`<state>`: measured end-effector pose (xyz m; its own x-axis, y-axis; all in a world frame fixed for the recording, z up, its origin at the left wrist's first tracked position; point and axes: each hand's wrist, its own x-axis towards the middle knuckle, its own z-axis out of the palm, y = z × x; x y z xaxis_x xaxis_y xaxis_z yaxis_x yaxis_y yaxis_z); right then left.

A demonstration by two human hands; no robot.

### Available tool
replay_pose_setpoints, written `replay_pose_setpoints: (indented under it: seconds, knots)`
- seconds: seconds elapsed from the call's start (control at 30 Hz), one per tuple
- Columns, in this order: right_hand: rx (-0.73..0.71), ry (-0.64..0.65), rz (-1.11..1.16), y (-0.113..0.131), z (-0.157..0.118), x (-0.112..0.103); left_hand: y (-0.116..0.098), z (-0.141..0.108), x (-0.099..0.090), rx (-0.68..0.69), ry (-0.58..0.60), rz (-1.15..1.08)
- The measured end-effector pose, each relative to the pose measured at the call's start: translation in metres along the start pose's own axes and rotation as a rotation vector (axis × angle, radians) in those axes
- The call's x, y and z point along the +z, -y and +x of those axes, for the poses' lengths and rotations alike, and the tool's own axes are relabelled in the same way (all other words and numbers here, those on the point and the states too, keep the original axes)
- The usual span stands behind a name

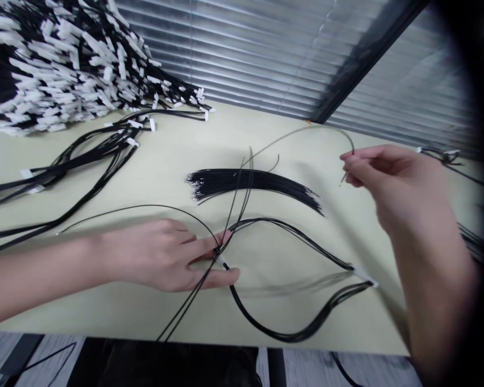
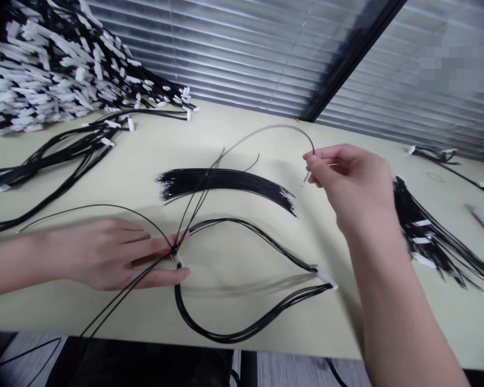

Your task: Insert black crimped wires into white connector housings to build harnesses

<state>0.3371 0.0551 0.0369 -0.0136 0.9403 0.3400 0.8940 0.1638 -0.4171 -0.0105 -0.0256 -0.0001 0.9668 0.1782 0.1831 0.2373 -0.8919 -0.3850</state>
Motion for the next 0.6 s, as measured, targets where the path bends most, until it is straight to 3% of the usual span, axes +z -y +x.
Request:
replay_pose_setpoints:
  seconds: [0.1, 0.23, 0.33, 0.6]
  knots:
    - [-0.004, 0.221, 0.426, 0.022, -0.012, 0.01, 0.0, 0.0, 0.001, -0.004, -0.004, 0.018]
    - [-0.022, 0.508, 0.784, 0.065, -0.047, 0.033, 0.0, -0.001, 0.003, -0.016, -0.015, -0.02]
    - [0.062, 0.714, 1.05, 0.09, -0.071, 0.044, -0.002, -0.001, 0.006, -0.053, -0.07, -0.061]
    - [0.068, 0.627, 0.978, 0.097, -0.085, 0.055, -0.002, 0.002, 0.005, -0.063, -0.09, -0.056]
